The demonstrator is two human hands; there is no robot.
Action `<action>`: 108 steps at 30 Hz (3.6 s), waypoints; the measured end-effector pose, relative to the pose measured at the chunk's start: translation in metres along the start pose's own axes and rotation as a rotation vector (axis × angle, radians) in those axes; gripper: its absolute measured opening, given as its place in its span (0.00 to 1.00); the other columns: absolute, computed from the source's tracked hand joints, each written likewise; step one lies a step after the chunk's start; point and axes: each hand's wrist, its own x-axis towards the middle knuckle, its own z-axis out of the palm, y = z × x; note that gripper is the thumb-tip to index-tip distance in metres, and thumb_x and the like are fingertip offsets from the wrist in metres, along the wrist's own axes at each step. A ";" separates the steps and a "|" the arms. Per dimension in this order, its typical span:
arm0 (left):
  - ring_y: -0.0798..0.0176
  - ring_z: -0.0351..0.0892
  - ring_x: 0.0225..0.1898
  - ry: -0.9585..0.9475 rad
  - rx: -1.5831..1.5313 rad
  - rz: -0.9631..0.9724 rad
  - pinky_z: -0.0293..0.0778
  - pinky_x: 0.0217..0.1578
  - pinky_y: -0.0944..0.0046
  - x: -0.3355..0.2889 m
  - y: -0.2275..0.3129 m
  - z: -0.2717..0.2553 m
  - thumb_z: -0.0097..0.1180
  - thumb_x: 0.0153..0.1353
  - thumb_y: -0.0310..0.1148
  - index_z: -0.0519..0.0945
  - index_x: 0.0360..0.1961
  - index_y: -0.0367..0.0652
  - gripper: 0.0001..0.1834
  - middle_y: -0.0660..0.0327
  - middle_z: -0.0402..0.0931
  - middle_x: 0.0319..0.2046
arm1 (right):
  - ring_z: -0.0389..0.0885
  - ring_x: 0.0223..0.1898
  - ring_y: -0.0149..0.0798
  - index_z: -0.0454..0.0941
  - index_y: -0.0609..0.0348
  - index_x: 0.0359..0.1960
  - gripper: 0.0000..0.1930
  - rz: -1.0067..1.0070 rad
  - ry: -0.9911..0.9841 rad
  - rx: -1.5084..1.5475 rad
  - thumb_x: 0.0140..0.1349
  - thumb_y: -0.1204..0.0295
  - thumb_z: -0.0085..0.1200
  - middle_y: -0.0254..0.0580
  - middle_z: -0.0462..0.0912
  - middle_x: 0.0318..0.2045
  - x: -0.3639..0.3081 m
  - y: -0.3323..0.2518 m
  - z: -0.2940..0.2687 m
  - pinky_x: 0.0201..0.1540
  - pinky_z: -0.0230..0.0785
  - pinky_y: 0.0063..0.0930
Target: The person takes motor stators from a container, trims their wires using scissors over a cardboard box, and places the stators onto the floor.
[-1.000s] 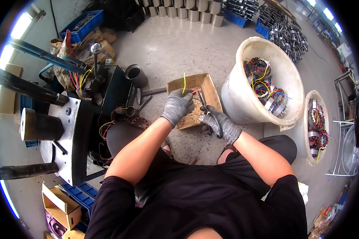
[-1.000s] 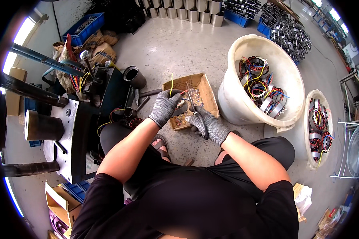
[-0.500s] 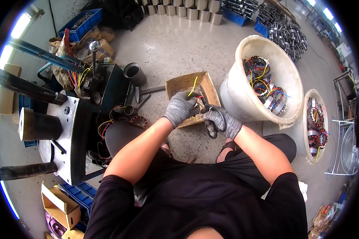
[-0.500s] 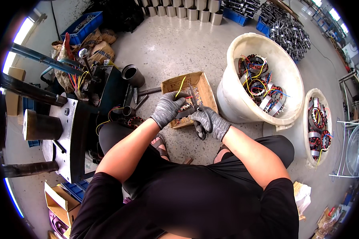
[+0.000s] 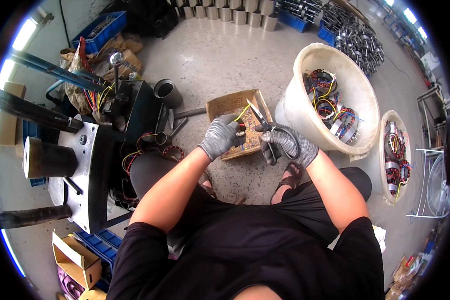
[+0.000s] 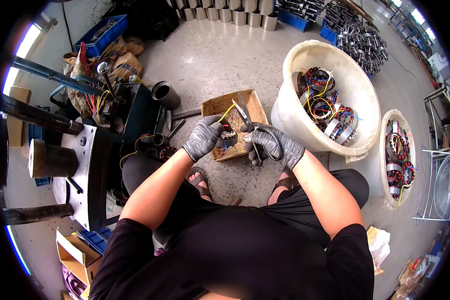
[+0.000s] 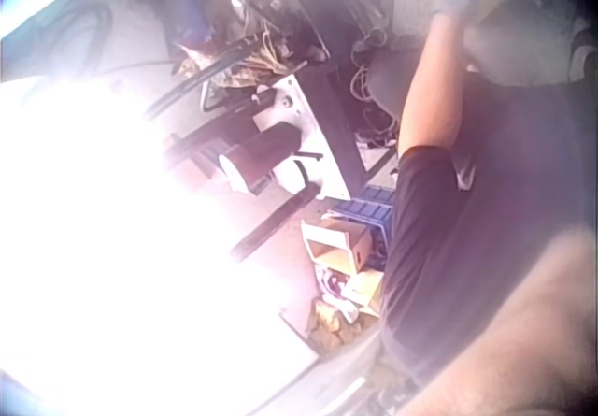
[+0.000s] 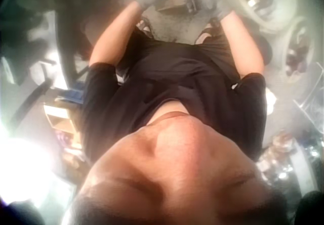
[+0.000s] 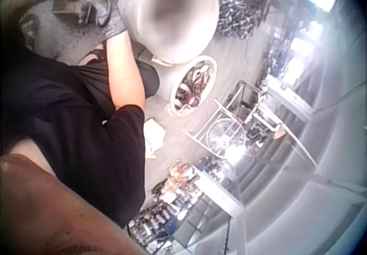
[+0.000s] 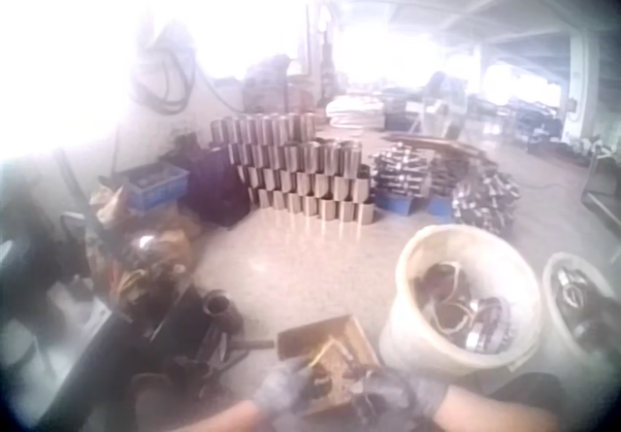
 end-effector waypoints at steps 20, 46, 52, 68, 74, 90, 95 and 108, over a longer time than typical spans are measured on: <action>0.55 0.82 0.39 -0.059 0.337 0.424 0.76 0.46 0.61 0.010 -0.026 -0.001 0.42 0.67 0.33 0.79 0.41 0.32 0.16 0.50 0.81 0.37 | 0.59 0.11 0.27 0.69 0.55 0.25 0.13 0.190 -0.031 0.308 0.64 0.66 0.57 0.31 0.65 0.15 0.014 0.025 -0.009 0.12 0.52 0.26; 0.54 0.85 0.33 0.162 0.487 -0.336 0.81 0.37 0.56 -0.046 -0.138 -0.215 0.51 0.62 0.41 0.82 0.47 0.42 0.18 0.52 0.83 0.34 | 0.71 0.21 0.25 0.73 0.55 0.57 0.18 -0.468 0.180 0.109 0.70 0.62 0.52 0.31 0.76 0.28 -0.056 -0.052 -0.020 0.16 0.63 0.18; 0.47 0.83 0.43 0.169 0.764 -0.461 0.76 0.44 0.52 -0.083 -0.197 -0.232 0.51 0.62 0.45 0.84 0.43 0.35 0.23 0.45 0.83 0.39 | 0.71 0.22 0.26 0.73 0.55 0.54 0.15 -0.465 0.222 0.155 0.71 0.62 0.49 0.32 0.76 0.28 -0.052 -0.059 -0.021 0.19 0.64 0.20; 0.66 0.77 0.31 0.683 0.327 0.099 0.74 0.36 0.63 -0.072 -0.113 -0.226 0.61 0.61 0.33 0.82 0.38 0.38 0.09 0.60 0.81 0.29 | 0.70 0.15 0.24 0.75 0.59 0.47 0.27 -0.575 0.773 -0.147 0.65 0.45 0.54 0.41 0.83 0.26 -0.070 -0.140 -0.090 0.15 0.60 0.17; 0.66 0.80 0.39 0.471 -0.260 0.415 0.73 0.46 0.66 -0.029 0.066 -0.124 0.53 0.68 0.37 0.82 0.37 0.32 0.16 0.58 0.83 0.33 | 0.83 0.28 0.43 0.80 0.63 0.44 0.24 -0.267 0.991 -1.049 0.61 0.52 0.58 0.52 0.86 0.33 -0.086 -0.086 -0.220 0.33 0.75 0.35; 0.61 0.82 0.38 0.239 0.154 0.489 0.78 0.42 0.62 0.009 0.023 0.010 0.58 0.63 0.28 0.78 0.50 0.37 0.14 0.54 0.83 0.39 | 0.84 0.46 0.55 0.83 0.69 0.44 0.27 0.412 0.938 -1.465 0.54 0.53 0.56 0.66 0.83 0.40 -0.105 -0.074 -0.225 0.51 0.75 0.41; 0.49 0.83 0.42 0.175 0.638 0.603 0.79 0.42 0.55 0.008 0.041 0.008 0.60 0.58 0.27 0.72 0.61 0.43 0.28 0.47 0.81 0.38 | 0.84 0.47 0.52 0.79 0.56 0.54 0.28 0.524 0.840 -1.580 0.56 0.52 0.57 0.57 0.84 0.45 -0.097 -0.046 -0.282 0.49 0.75 0.42; 0.68 0.75 0.45 0.017 -0.208 0.339 0.69 0.53 0.66 0.007 0.015 -0.013 0.44 0.57 0.17 0.66 0.69 0.44 0.35 0.60 0.80 0.41 | 0.82 0.49 0.59 0.80 0.70 0.45 0.24 0.306 1.074 -1.411 0.57 0.59 0.53 0.67 0.82 0.43 -0.100 -0.063 -0.256 0.52 0.74 0.41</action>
